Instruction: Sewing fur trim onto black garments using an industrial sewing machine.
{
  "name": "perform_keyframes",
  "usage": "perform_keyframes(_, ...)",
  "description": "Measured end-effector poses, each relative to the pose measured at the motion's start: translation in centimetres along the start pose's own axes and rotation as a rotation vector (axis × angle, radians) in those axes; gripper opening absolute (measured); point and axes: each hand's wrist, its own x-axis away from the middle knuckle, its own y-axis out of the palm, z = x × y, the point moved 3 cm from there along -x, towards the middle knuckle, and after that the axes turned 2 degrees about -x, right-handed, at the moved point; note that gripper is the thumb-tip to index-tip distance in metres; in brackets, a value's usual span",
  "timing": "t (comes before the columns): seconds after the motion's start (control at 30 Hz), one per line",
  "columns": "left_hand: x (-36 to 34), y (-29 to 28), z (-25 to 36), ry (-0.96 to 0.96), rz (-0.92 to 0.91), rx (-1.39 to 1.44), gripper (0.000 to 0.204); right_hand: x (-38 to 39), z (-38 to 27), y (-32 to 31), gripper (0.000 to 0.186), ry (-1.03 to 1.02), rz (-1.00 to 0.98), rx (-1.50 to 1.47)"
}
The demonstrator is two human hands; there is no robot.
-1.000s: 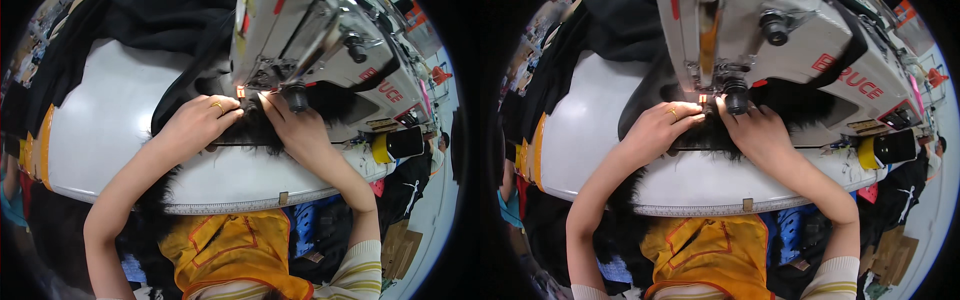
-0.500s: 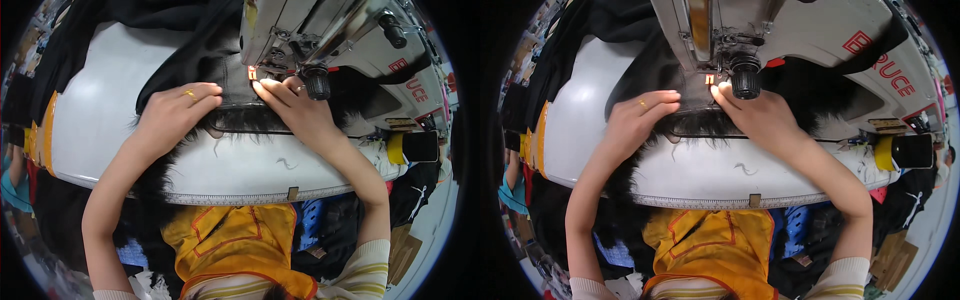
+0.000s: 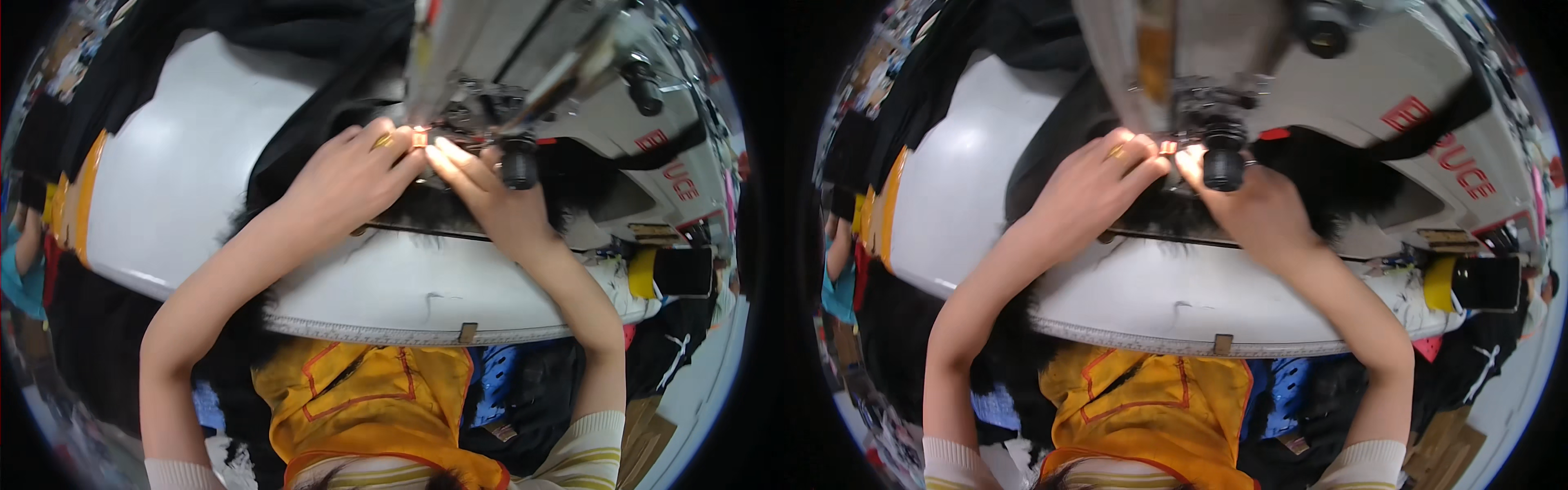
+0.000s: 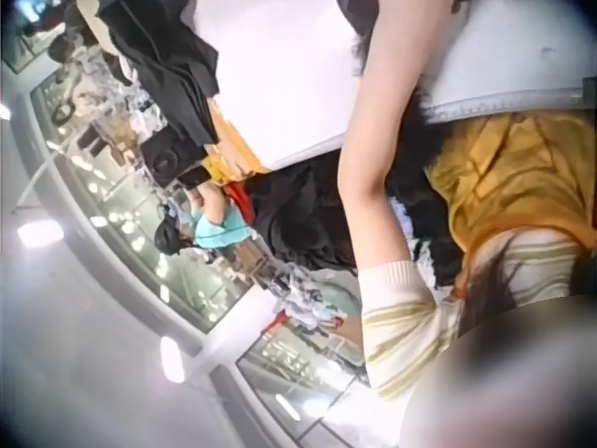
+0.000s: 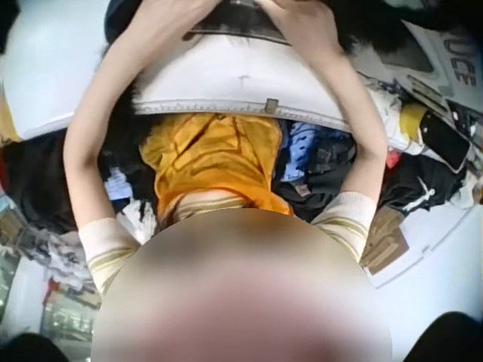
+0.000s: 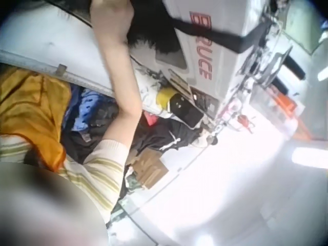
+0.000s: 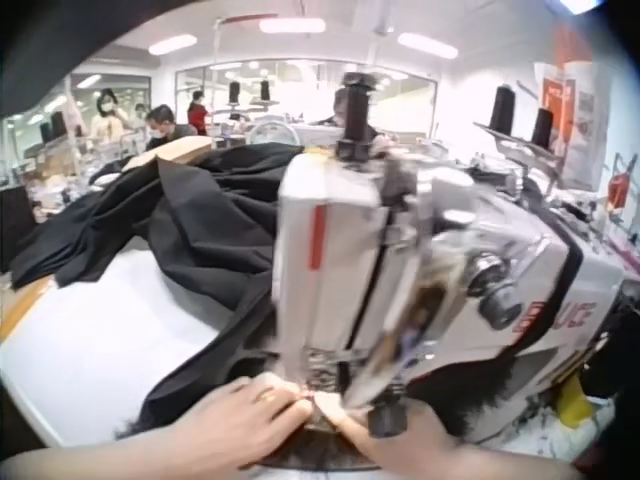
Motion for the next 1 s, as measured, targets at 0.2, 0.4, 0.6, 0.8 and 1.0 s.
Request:
perform_keyframes(0.2, 2.4, 0.5, -0.9, 0.043, -0.031, 0.158, 0.027, -0.6, 0.0, -0.3, 0.051, 0.045, 0.08, -0.07)
perform_keyframes(0.4, 4.3, -0.9, -1.1, -0.048, 0.037, 0.147, 0.018, 0.0, -0.1, 0.1, 0.056, 0.022, 0.021, -0.017)
perform_keyframes(0.6, 3.6, -0.7, -1.4, -0.001, 0.12, 0.093, 0.015, -0.5, 1.5, -0.1, 0.018, 0.016, 0.024, -0.073)
perform_keyframes(0.8, 0.5, 2.2, -4.2, 0.17, 0.157, 0.152, 0.021, 0.5, 4.1, -1.3, 0.013, 0.191, 0.085, -0.17)
perform_keyframes(1.0, 0.7, 2.5, -4.5, 0.231, 0.206, 0.207, 0.017, 1.1, 4.1, -0.9, 0.004, 0.18, 0.184, -0.249)
